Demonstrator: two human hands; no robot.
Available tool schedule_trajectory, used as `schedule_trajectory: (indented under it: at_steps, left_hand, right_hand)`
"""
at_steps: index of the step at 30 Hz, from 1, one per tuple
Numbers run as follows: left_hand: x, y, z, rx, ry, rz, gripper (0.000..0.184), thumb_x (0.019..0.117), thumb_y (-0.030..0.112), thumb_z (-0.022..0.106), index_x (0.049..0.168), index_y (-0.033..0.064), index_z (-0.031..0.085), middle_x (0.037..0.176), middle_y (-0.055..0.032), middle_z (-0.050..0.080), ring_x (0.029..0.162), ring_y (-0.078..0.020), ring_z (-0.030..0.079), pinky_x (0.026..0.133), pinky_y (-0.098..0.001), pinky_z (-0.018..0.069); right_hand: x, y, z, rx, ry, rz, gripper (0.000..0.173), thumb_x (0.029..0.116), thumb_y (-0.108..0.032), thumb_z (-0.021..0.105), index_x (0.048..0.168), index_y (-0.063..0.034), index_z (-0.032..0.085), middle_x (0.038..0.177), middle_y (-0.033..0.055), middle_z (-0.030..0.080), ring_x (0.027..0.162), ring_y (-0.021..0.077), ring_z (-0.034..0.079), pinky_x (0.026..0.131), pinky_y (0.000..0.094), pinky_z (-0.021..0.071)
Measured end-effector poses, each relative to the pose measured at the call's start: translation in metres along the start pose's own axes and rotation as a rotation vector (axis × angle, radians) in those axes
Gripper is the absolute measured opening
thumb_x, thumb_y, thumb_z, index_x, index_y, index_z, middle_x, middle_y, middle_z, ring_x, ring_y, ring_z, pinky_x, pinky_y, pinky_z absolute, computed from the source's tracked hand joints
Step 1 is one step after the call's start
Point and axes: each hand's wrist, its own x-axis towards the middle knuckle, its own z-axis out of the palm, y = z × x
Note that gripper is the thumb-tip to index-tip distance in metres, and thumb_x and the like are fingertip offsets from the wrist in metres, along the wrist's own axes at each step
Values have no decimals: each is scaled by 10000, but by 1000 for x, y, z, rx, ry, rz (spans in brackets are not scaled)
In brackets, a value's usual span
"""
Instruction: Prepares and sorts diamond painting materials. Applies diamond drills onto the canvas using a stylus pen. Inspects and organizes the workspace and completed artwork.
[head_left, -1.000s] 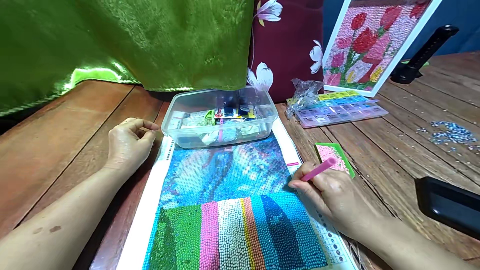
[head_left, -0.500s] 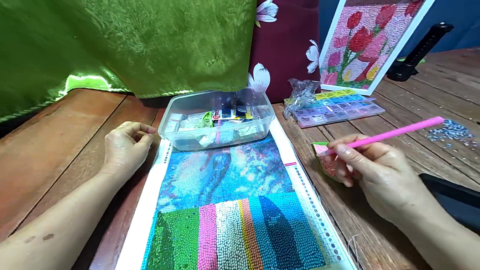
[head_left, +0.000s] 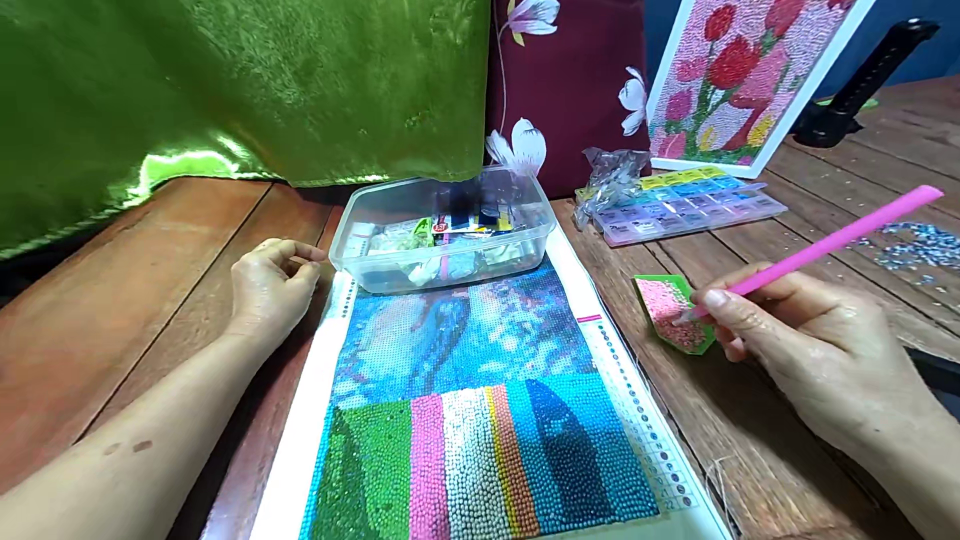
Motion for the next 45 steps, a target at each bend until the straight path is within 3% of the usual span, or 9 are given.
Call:
schedule_trajectory:
  at_steps: [5, 11, 17, 23, 31, 34, 45]
  left_hand:
    - [0, 1, -1, 6, -7, 3, 111, 961, -41, 589, 1014, -70, 682, 1044, -197, 630, 769, -206, 598, 738, -401, 521]
    - [1, 6, -2, 19, -28, -2, 131, 960, -45, 574, 1023, -71, 687, 1044, -205, 639, 770, -219, 613, 746, -398, 532]
    - [1, 8, -2, 16, -41, -17, 140, 967, -45, 565, 1026, -65, 690, 1051, -199, 641, 780, -211, 611, 752, -390, 527]
    - [2, 6, 0, 21, -38, 1, 134, 969, -36, 570, 1026, -69, 687, 1038, -195, 639, 765, -209, 607, 742, -396, 528]
    - [1, 2, 1, 26, -23, 39, 122, 967, -50, 573, 1013, -84, 681, 1025, -215, 636, 749, -226, 596, 730, -422, 522]
    - [0, 1, 1, 26, -15, 43, 123, 958, -55, 569, 1006, -80, 679, 1015, -206, 631, 743, -214, 585, 718, -410, 514]
    - [2, -2, 2, 0, -7, 9, 108, 954, -47, 584, 999, -67, 681, 1014, -173, 621, 716, -167, 574, 705, -363, 517]
  right_hand:
    - [-5, 0, 6, 45, -101, -43, 105, 983, -241, 580, 949, -194, 668, 743, -129, 657, 553, -39, 573, 474, 108, 466]
    - [-10, -4, 8, 63, -164, 64, 117, 958, -148, 562, 1007, -105, 659, 747, -106, 662, 545, -50, 579, 474, 99, 473]
    - [-14, -3, 9, 85, -204, 97, 128, 948, -139, 557, 1017, -108, 660, 784, -113, 673, 574, -44, 597, 505, 121, 506]
    - [-16, 1, 18, 100, -180, -3, 103, 961, -245, 588, 956, -202, 681, 739, -145, 642, 566, -34, 588, 490, 128, 500]
    - [-11, 8, 21, -10, -59, -131, 140, 974, -259, 587, 934, -168, 686, 758, -146, 623, 602, -84, 557, 538, 78, 477]
    - [-10, 6, 15, -30, -16, -81, 140, 979, -245, 581, 933, -153, 676, 799, -133, 646, 644, -74, 588, 563, 98, 499]
    - [-12, 4, 17, -2, -63, -90, 189, 994, -276, 538, 846, -221, 642, 689, -151, 573, 579, -52, 555, 518, 112, 478]
